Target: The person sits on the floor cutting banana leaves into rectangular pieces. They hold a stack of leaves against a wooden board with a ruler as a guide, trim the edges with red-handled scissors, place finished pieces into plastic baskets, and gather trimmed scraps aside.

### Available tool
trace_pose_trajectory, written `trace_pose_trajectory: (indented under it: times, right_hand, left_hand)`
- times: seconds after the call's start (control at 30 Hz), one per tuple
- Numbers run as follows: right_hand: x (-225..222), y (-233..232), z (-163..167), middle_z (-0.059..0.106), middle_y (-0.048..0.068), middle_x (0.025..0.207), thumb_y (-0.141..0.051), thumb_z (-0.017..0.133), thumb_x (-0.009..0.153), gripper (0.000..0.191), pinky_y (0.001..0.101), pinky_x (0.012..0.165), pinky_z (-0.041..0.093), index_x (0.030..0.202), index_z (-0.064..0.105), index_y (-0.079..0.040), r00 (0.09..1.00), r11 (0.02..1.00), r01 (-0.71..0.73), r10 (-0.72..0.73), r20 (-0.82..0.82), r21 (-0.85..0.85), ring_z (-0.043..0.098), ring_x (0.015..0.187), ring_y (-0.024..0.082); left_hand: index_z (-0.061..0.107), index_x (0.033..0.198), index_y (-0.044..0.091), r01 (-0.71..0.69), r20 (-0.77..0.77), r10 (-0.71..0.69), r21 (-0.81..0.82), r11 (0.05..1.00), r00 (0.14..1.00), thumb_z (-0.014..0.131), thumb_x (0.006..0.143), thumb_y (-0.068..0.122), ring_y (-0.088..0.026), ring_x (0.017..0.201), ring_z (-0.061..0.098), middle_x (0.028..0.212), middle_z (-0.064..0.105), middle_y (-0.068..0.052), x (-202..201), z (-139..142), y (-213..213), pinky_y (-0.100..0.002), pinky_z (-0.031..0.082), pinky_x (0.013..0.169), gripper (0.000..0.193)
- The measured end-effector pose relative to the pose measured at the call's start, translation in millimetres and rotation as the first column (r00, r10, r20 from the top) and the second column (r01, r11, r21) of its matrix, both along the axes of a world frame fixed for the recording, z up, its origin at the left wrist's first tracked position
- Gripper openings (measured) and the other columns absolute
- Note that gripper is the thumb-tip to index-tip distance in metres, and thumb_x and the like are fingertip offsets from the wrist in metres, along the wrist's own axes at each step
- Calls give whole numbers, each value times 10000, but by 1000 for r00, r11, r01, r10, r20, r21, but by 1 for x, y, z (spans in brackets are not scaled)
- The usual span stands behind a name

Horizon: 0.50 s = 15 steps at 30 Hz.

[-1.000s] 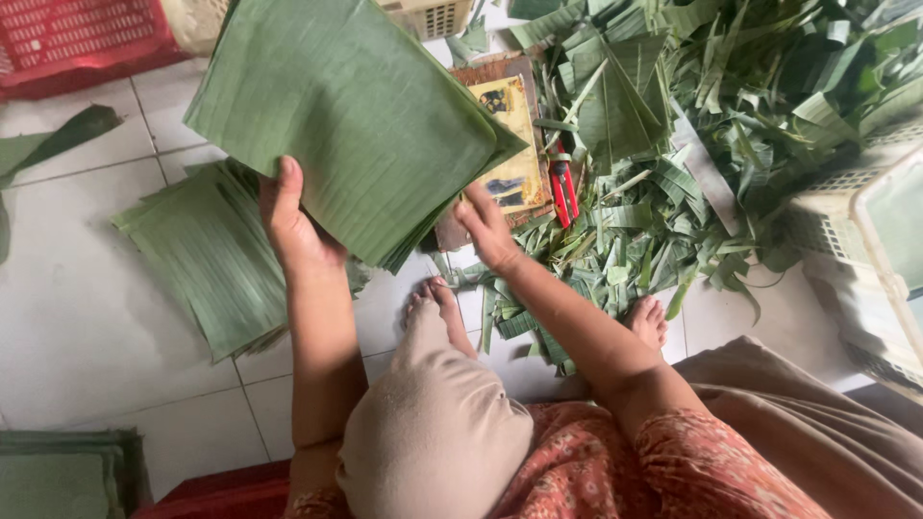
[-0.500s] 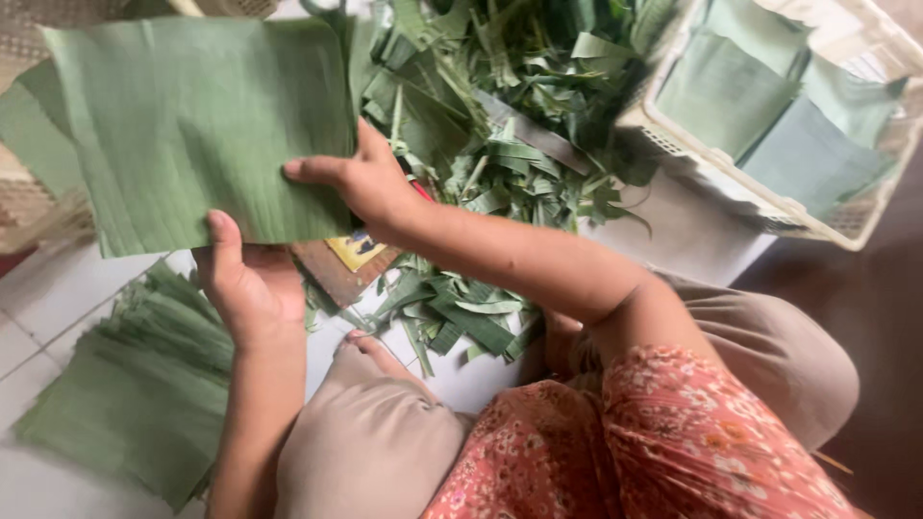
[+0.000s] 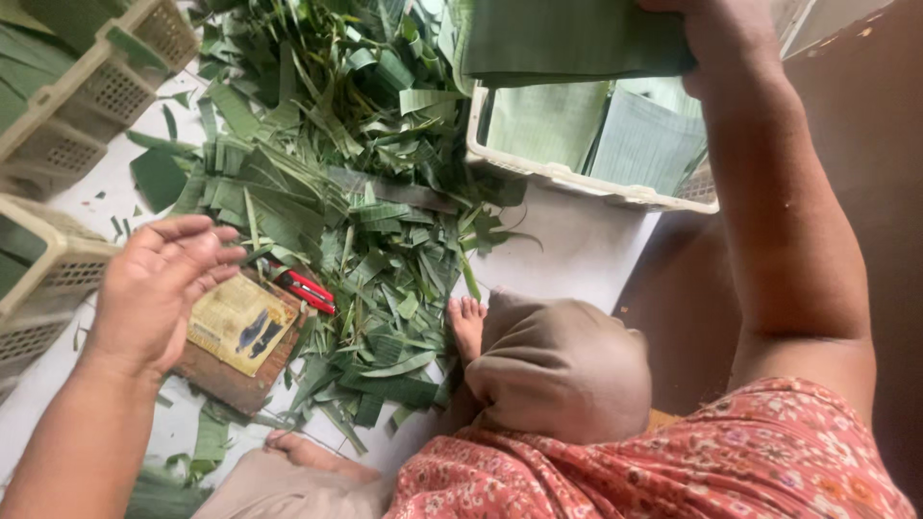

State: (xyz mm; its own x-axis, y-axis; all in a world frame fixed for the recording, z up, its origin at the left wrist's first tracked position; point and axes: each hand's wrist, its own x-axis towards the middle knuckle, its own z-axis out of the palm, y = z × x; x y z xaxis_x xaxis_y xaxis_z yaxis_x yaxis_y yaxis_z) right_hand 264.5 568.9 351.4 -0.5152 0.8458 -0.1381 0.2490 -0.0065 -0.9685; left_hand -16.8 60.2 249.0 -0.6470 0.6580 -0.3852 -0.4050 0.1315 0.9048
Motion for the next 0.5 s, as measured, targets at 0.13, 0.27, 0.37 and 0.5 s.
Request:
trace_pose_trajectory:
  times: [0.13, 0.27, 0.37, 0.5]
  right_hand:
    - [25, 70, -26, 707, 43, 912, -4, 746, 745, 402, 371, 708, 620, 1083, 552, -100, 989, 978, 125, -109, -105, 164, 748, 815, 213]
    - [10, 133, -69, 757, 125, 923, 42, 745, 789, 255, 393, 765, 644, 1032, 674, 14, 972, 987, 152, -158, -175, -46, 766, 841, 263]
    - [0, 171, -107, 750, 138, 937, 41, 762, 818, 235, 385, 793, 640, 1041, 689, 28, 946, 986, 87, -127, -297, -144, 763, 861, 265]
    - [-5, 191, -184, 731, 136, 966, 20, 766, 849, 231, 390, 811, 615, 1068, 696, 32, 948, 969, -17, -63, -311, -247, 740, 872, 259]
  left_hand:
    - [571, 1241, 3, 208, -61, -220, -166, 964, 974, 686, 906, 120, -168, 1034, 685, 1131, 692, -123, 19, -16, 20, -316, 559, 911, 374]
    - [604, 1247, -4, 267, -32, -288, -287, 920, 957, 734, 865, 141, -134, 1026, 663, 1121, 703, -91, 32, -48, 12, -258, 534, 899, 429]
    - [613, 1265, -8, 218, 72, -206, -377, 900, 976, 738, 865, 190, -146, 1003, 664, 1103, 706, -97, 34, -76, -11, -268, 521, 866, 462]
    - [608, 1280, -1, 153, 28, -164, -544, 825, 986, 738, 861, 221, -147, 1005, 675, 1120, 718, -105, 26, -116, -56, -289, 522, 855, 491]
